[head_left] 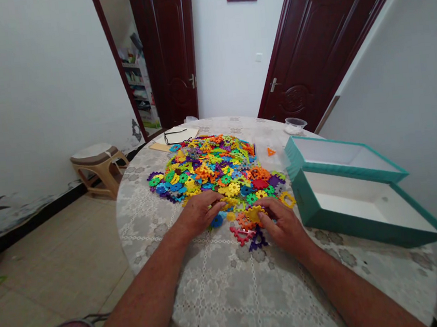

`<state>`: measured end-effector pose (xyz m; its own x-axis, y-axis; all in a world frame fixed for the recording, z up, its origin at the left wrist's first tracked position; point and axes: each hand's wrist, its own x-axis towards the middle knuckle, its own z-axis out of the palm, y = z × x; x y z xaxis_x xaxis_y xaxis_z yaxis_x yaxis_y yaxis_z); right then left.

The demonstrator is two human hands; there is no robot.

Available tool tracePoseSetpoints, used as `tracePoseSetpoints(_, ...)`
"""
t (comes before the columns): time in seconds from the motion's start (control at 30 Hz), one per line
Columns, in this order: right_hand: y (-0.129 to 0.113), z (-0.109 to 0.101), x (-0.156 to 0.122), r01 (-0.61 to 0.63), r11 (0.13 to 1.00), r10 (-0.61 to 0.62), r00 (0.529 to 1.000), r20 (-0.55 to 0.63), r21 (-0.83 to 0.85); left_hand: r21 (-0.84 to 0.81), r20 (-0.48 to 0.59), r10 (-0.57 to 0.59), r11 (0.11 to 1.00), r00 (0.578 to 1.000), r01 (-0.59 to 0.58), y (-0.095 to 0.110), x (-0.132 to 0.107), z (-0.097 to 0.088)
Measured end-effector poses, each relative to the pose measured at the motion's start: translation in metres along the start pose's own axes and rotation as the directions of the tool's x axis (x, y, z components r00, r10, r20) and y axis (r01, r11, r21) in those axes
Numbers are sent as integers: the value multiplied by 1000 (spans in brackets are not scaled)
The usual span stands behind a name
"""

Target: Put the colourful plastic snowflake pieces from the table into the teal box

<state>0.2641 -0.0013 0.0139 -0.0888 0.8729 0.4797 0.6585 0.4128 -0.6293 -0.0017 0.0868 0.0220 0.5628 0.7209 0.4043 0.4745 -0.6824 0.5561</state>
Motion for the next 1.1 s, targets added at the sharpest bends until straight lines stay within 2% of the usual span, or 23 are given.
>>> tracePoseSetpoints(0.13, -10, 5, -3, 44, 997, -48, 997, 58, 68, -150, 63, 35, 988, 997, -25, 17, 1, 11)
tracePoseSetpoints(0.23, -13, 10, -7, -5, 997, -4, 993, 115, 77, -204, 123, 130, 973, 984, -103, 25, 0, 18)
tracePoseSetpoints(0.3, -13, 11, -8, -35, 997, 26, 990, 140, 64, -191, 121, 164, 972, 979, -140, 24, -1, 19)
tracePoseSetpoints(0.43, -6, 7, -6, -111, 993, 109, 992, 70, 29, 1, -67, 93, 996, 993, -93, 10, -2, 17)
tracePoseSetpoints(0.5, -1, 4, -4, -153, 987, 153, 988, 6, 37, 123, -104, 69, 991, 992, -56, 4, -2, 16)
tracePoseSetpoints(0.67, 8, 3, -2, -173, 983, 175, 984, -17, 63, 328, 44, 30, 944, 999, -43, 2, -1, 20)
tracePoseSetpoints(0.8, 5, 3, -1, -149, 988, 147, 989, 32, 44, 371, 56, 31, 927, 998, -50, 4, 0, 25)
tracePoseSetpoints(0.97, -16, -17, 7, -98, 995, 98, 988, 122, -5, 370, 34, 83, 925, 996, -90, -5, 1, 28)
tracePoseSetpoints(1.1, -30, -53, 20, -136, 989, 143, 981, 132, -64, 365, 18, 135, 921, 991, -132, -7, 2, 27)
